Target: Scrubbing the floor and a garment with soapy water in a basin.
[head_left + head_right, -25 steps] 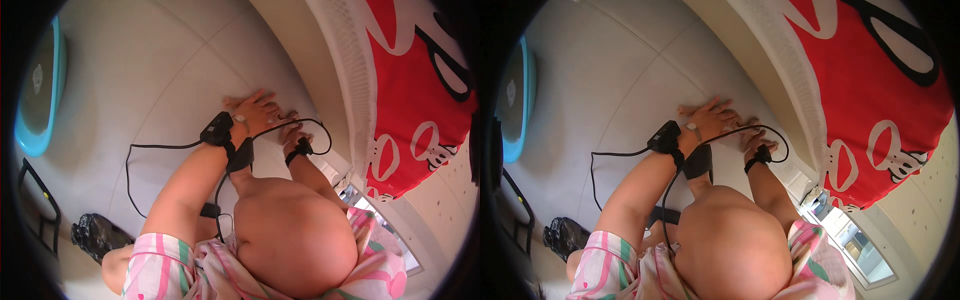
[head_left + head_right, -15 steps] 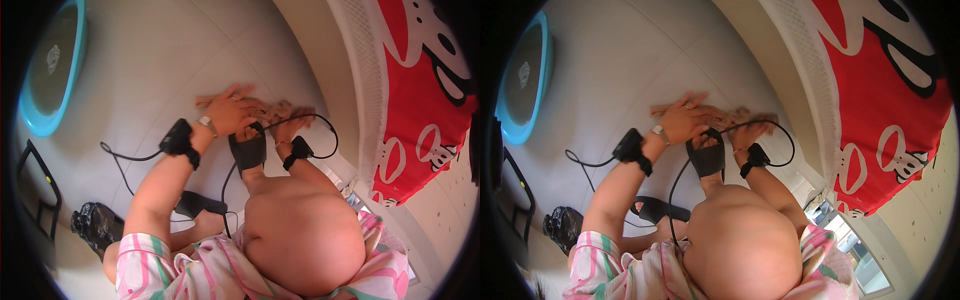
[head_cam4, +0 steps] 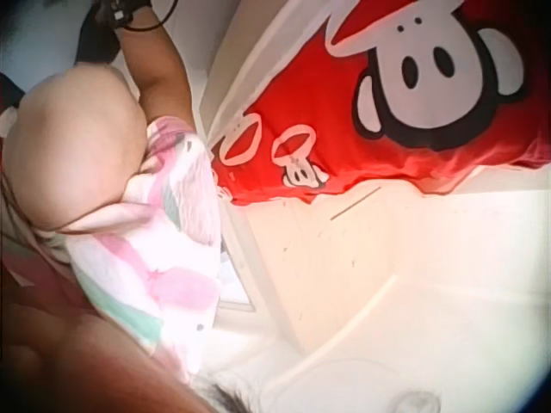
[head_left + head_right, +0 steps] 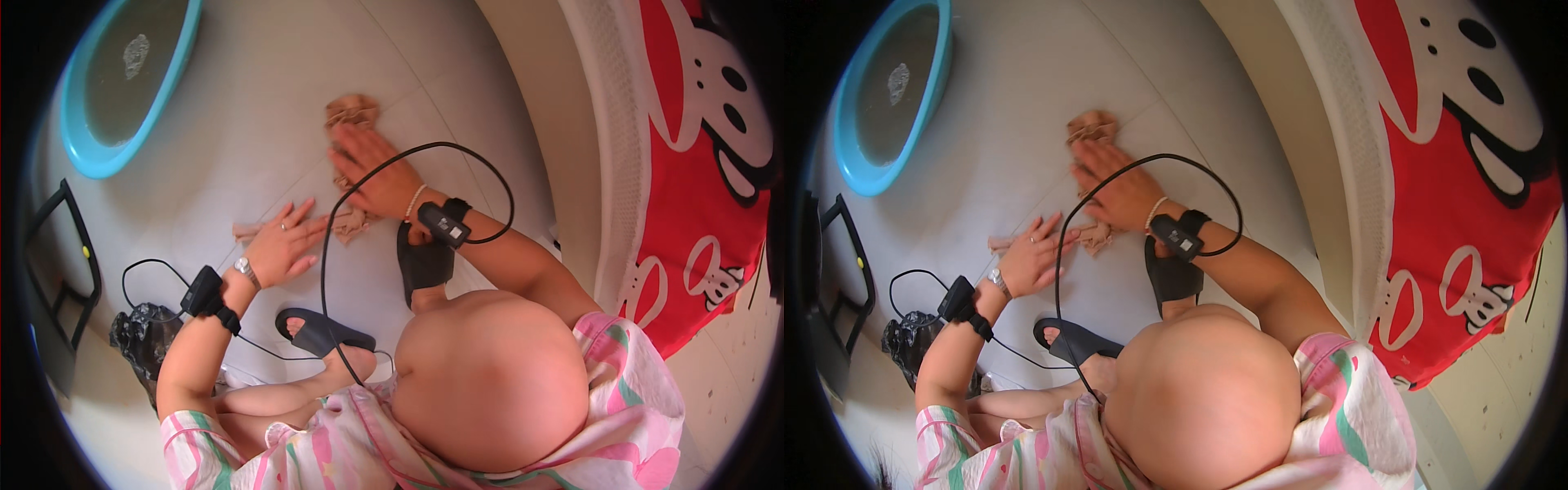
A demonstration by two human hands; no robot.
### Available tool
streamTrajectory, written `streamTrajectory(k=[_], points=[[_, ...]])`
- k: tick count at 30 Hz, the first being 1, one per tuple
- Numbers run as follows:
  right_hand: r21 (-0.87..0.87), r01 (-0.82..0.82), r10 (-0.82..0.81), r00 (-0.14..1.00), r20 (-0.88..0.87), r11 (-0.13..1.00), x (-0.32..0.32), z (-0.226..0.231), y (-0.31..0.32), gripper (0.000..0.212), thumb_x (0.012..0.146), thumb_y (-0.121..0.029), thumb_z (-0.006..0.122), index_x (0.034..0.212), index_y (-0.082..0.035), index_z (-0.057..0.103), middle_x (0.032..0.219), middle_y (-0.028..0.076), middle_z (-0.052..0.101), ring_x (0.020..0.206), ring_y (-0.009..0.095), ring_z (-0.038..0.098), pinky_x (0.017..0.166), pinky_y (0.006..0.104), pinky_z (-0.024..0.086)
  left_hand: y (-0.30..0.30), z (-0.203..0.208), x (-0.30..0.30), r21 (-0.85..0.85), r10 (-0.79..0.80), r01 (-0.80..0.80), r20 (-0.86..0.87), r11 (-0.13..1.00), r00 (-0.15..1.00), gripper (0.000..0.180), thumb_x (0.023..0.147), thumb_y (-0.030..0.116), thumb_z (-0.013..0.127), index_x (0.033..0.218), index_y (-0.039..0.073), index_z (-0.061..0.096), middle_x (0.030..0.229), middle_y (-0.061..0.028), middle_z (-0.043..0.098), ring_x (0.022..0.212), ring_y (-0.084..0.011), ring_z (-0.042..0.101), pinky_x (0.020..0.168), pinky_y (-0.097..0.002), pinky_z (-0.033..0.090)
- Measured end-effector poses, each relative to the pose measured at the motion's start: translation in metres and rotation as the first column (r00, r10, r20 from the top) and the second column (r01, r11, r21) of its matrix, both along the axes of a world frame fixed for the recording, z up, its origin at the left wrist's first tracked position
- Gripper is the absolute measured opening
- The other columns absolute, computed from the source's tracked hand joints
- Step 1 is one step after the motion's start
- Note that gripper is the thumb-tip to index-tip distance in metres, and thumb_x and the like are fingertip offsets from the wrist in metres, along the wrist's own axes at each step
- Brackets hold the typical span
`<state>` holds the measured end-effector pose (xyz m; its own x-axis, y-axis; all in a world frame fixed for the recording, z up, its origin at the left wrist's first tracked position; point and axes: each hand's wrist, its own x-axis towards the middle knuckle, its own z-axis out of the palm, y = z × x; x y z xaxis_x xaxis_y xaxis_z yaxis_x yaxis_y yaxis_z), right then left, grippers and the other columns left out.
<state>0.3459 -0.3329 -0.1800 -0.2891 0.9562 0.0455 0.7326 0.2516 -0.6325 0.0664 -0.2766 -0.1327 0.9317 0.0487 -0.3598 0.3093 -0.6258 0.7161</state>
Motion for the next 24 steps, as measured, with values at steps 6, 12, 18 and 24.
streamTrajectory(k=[6,12,18,24], points=[[0.0,-0.504,0.49,0.839,-0.238,0.864,-0.08,0.022,0.008,0.074,0.08,-0.038,0.075,0.137,0.003,0.051,0.158,0.017,0.035,0.145,0.034,0.034,0.119,0.0453,0.03,-0.04,0.029,-0.064,0.219,-0.175,0.191,-0.091,0.957,0.98,0.067,0.077,0.023,0.07,0.142,0.012,0.055,0.159,0.0033,0.039,0.142,-0.0254,0.038,0.119,-0.047,0.032],[0.029,-0.479,0.48,0.875,-0.061,0.877,-0.062,0.009,-0.019,0.046,0.091,-0.022,0.058,0.13,0.002,0.06,0.15,0.015,0.047,0.142,0.031,0.04,0.119,0.0437,0.031,-0.039,0.047,-0.101,0.355,0.025,0.005,-0.079,0.935,0.997,0.06,0.073,0.01,0.067,0.133,0.008,0.063,0.152,-0.0001,0.045,0.134,-0.0221,0.044,0.11,-0.0444,0.04],[0.03,0.122,-0.121,0.993,-0.016,0.992,0.022,-0.005,-0.003,0.059,0.08,0.001,0.056,0.138,0.005,0.047,0.156,0.028,0.031,0.145,0.045,0.031,0.121,0.0509,0.027,-0.03,0.039,-0.053,0.372,0.237,-0.234,0.039,0.898,0.971,0.056,0.076,0.006,0.065,0.131,-0.002,0.059,0.15,-0.009,0.047,0.13,-0.025,0.051,0.106,-0.039,0.044],[0.048,0.069,-0.068,0.997,-0.024,0.996,0.005,0.01,0.053,0.066,0.085,-0.018,0.065,0.143,0.005,0.043,0.159,0.028,0.026,0.147,0.048,0.026,0.121,0.0526,0.026,-0.009,0.009,0.041,0.244,0.601,-0.656,0.266,0.714,0.754,0.049,0.08,0.004,0.062,0.129,-0.003,0.056,0.144,-0.0117,0.051,0.123,-0.0307,0.055,0.1,-0.0408,0.05]])
